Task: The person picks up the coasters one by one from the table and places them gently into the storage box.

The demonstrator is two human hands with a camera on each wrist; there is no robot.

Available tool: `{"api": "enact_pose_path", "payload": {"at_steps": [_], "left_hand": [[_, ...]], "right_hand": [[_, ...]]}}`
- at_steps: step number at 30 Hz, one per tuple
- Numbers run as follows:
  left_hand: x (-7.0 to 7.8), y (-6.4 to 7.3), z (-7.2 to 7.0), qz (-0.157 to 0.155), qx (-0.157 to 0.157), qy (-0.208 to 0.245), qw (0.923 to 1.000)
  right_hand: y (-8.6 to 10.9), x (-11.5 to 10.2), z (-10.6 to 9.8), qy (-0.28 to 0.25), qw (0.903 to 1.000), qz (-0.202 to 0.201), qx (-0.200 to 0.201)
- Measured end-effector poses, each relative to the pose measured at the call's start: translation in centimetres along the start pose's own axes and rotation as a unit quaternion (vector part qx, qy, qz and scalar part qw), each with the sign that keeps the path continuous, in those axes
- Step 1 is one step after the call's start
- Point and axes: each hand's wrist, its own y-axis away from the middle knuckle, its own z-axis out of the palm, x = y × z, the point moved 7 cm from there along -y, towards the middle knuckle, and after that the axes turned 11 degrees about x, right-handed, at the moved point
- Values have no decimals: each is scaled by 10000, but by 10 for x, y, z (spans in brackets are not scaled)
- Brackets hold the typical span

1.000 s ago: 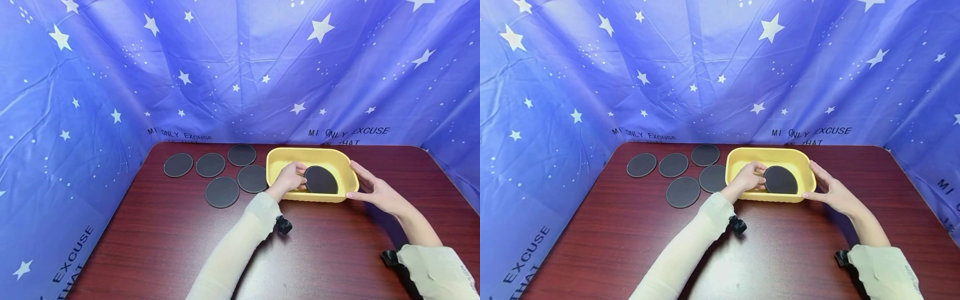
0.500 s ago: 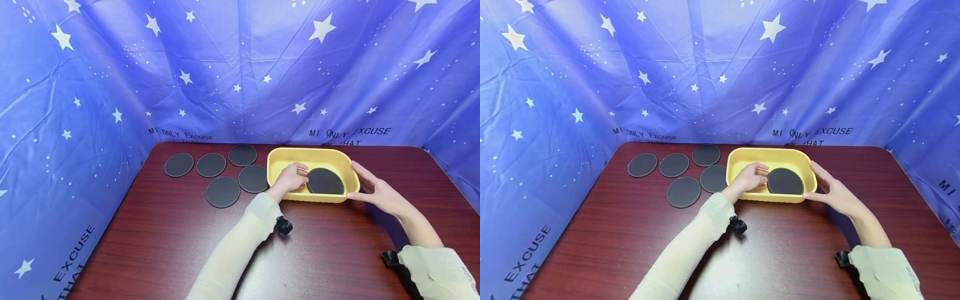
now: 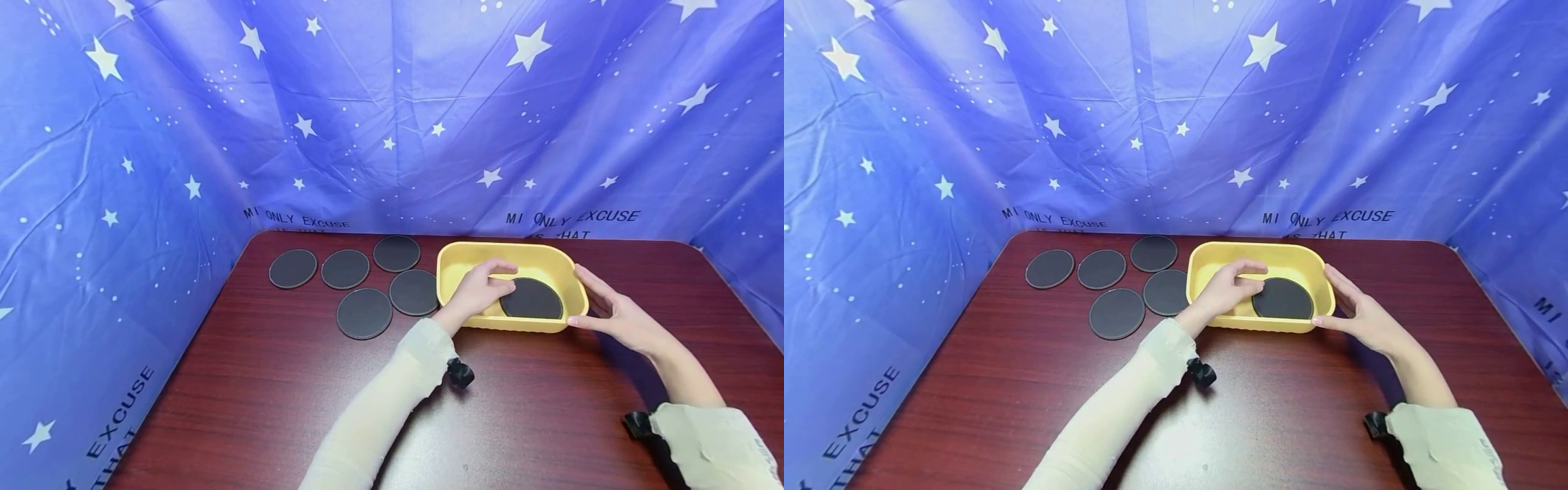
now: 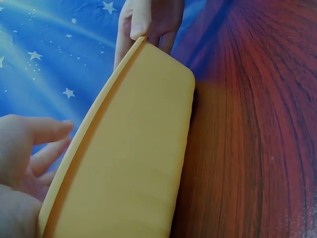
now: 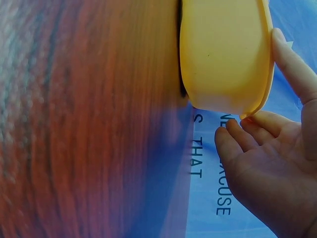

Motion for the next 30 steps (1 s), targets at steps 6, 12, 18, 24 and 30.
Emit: {"api": "enact_pose_path", "payload": {"at_steps": [6, 12, 18, 24, 30], "left_hand": [[12, 3, -1, 566, -257, 815, 9947], [20, 9, -6, 769, -489, 1006, 9907], [28, 18, -17, 842, -577, 1046, 9893], [33, 25, -31, 937, -697, 1174, 9862], [33, 33, -50, 1021, -641, 1096, 9866]], "right_hand": [[0, 0, 1, 33, 10000, 33, -16], [0, 1, -1, 39, 9999, 98, 39], [0, 2, -1, 17, 10000, 73, 20], [0, 2, -1, -63, 10000, -35, -4], [-2, 1, -1, -61, 10000, -72, -23]]}}
